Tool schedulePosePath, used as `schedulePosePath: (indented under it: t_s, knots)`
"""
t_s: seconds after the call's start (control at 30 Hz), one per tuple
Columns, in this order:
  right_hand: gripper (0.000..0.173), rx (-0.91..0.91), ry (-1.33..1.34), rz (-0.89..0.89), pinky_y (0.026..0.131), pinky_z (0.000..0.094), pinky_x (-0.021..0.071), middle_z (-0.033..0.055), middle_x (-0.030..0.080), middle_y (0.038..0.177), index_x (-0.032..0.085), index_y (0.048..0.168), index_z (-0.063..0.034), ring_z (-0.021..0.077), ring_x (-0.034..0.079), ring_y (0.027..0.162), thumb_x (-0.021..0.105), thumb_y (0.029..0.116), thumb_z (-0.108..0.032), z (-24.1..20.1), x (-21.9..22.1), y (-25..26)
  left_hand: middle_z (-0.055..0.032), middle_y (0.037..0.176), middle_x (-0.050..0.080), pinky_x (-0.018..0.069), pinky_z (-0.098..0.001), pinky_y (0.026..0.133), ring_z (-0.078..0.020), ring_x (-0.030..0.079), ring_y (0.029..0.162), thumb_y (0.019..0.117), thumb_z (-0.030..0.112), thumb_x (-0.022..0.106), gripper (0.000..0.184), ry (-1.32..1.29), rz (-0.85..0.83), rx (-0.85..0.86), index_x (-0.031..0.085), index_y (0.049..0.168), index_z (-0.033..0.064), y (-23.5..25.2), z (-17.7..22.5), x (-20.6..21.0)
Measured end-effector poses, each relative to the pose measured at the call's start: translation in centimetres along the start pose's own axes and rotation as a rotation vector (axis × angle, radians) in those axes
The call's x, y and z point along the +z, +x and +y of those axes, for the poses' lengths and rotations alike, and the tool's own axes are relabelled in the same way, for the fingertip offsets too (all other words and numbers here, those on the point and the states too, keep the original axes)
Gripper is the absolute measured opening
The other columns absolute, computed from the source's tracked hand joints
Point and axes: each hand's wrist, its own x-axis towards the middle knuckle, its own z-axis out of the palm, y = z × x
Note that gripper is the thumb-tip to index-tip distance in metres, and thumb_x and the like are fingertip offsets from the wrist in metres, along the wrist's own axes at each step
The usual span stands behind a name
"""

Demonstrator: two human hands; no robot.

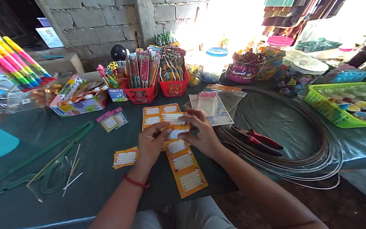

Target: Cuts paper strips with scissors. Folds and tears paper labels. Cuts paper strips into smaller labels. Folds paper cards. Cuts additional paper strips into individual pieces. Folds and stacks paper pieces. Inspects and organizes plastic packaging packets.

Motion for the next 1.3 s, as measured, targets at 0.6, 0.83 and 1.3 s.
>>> schedulePosePath:
  t_s: [0.6, 0.83, 1.3]
  knots:
    - [0.008, -0.080, 0.029, 0.084, 0.084, 0.0224, 0.0505, 0.0061, 0.063, 0.095, 0.076, 0.093, -0.0047, 0.0084, 0.060, 0.093, 0.069, 0.0911, -0.010, 0.2, 0.7, -0.2, 0.0047, 0.086, 0.073, 0.0577, -0.0187, 0.074, 0.0003, 0.067, 0.076, 0.0919, 0.004, 0.070, 0.007, 0.068, -0.071, -0.044, 0.073, 0.099, 0.0025, -0.2, 0.1, 0.6]
    - [0.003, -0.032, 0.090, 0.108, 0.081, 0.0178, 0.0520, 0.0016, 0.067, 0.090, 0.072, 0.089, -0.0035, 0.0017, 0.062, 0.088, 0.071, 0.0888, -0.006, 0.5, -0.5, 0.3, 0.0053, 0.085, 0.073, 0.0574, -0.0196, 0.074, -0.0009, 0.067, 0.076, 0.0911, 0.003, 0.070, 0.006, 0.058, -0.007, -0.049, 0.073, 0.096, 0.0050, 0.2, 0.1, -0.3]
    - [0.008, -0.038, 0.233, 0.066, 0.086, 0.0187, 0.0539, 0.0014, 0.068, 0.095, 0.072, 0.095, -0.0008, 0.0012, 0.064, 0.093, 0.071, 0.0880, -0.002, 0.5, -0.7, 0.3, 0.0001, 0.095, 0.074, 0.0591, -0.0199, 0.078, -0.0019, 0.069, 0.081, 0.0875, 0.002, 0.074, 0.026, 0.077, -0.040, 0.112, 0.072, 0.113, -0.0031, 0.3, -0.3, -0.6]
